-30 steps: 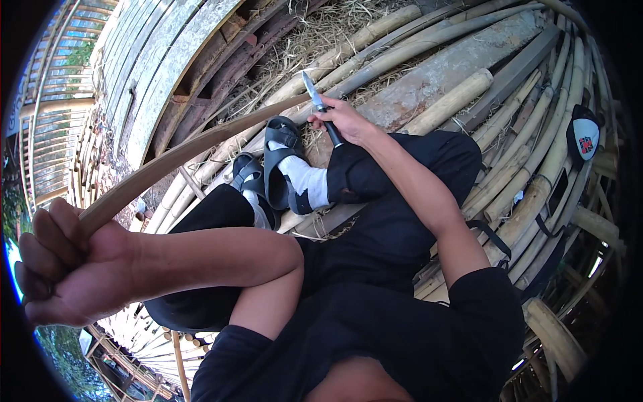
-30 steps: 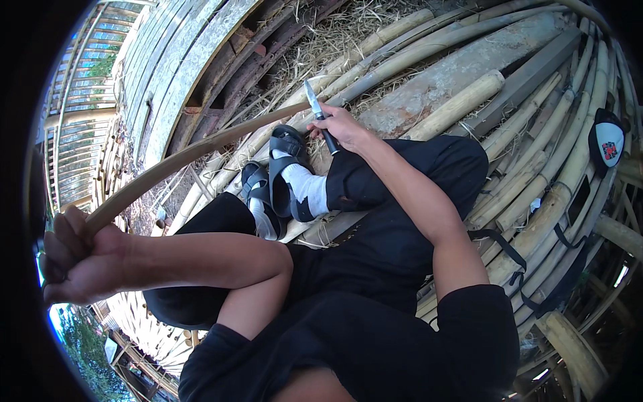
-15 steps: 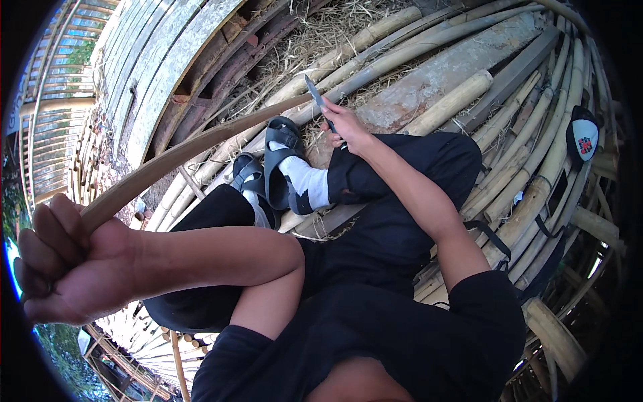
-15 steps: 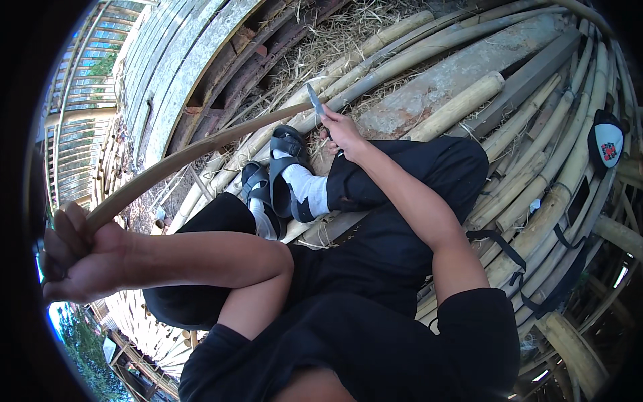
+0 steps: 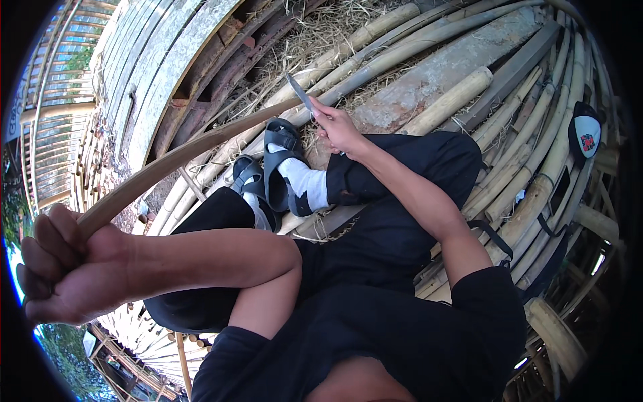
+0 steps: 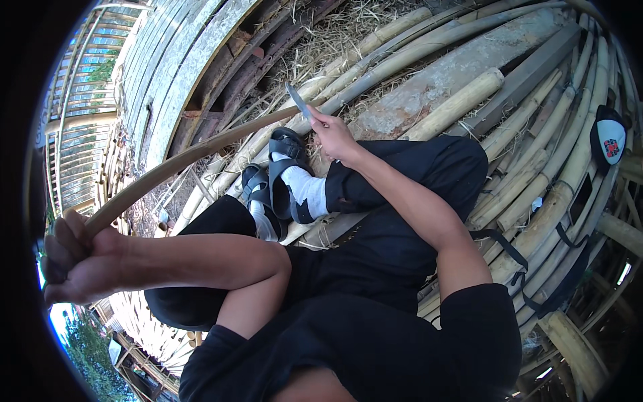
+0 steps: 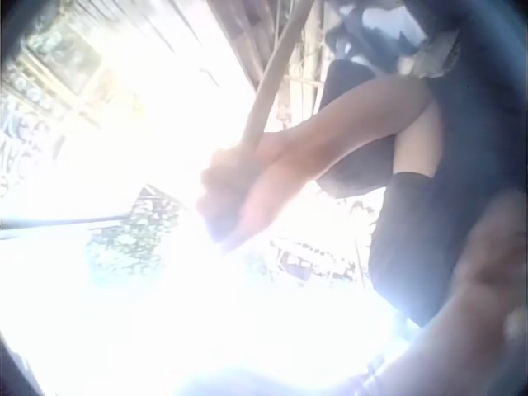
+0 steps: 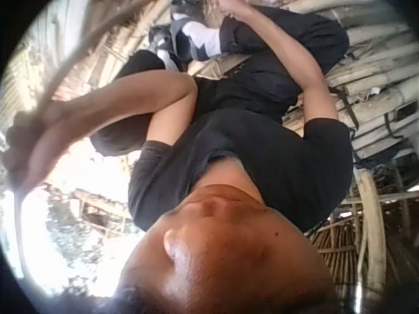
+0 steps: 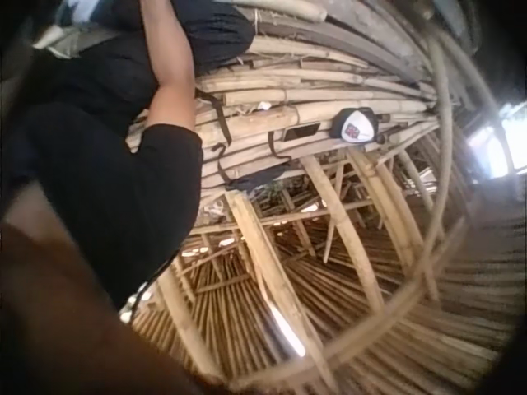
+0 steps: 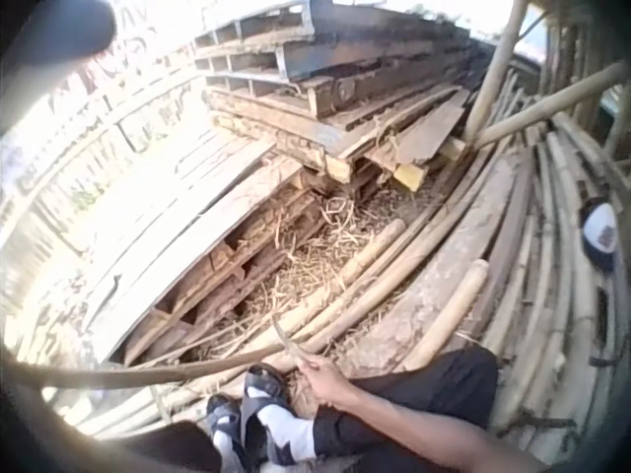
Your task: The person shaves a long bamboo strip using a knife while sitting among numerous bamboo poles.
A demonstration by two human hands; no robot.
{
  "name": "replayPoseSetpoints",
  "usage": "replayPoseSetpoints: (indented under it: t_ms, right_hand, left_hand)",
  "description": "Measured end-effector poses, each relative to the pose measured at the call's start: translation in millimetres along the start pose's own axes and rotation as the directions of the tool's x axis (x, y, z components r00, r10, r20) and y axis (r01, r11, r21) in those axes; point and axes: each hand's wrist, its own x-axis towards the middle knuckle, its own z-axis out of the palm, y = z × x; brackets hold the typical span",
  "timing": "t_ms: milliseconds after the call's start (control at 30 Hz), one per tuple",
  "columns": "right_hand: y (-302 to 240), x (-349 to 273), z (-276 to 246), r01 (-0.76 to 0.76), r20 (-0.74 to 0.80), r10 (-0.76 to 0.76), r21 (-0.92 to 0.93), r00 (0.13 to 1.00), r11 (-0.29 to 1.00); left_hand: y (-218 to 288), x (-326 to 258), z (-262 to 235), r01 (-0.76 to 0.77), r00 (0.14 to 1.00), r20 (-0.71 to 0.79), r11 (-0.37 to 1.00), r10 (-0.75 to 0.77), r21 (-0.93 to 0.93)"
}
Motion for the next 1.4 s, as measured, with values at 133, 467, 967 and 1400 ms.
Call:
replayPoseSetpoints:
  t_ms: [133, 467, 967, 1400]
  right_hand:
    - [10, 11, -3, -0.003, -0.136, -0.012, -0.111, 0.991, 0.994]
    - [0, -2, 0, 0.035, -0.197, -0.079, -0.216, 0.977, 0.976]
    - [-17, -29, 18, 0.090, -0.110, -0.113, -0.193, 0.987, 0.977]
    - [-25, -57, 40, 0.283, 0.014, -0.285, -0.168, 0.958, 0.944]
  left_hand:
    - [2, -2, 12, 0.008, 1.000, 0.028, 1.000, -0.008, 0.005]
    - [2, 0, 7, 0.017, 0.999, 0.028, 1.000, -0.017, -0.012]
    - [3, 1, 1, 0.122, 0.978, 0.191, 0.977, -0.088, -0.174]
    - [-3, 8, -3, 0.085, 0.986, 0.147, 0.995, -0.075, -0.059]
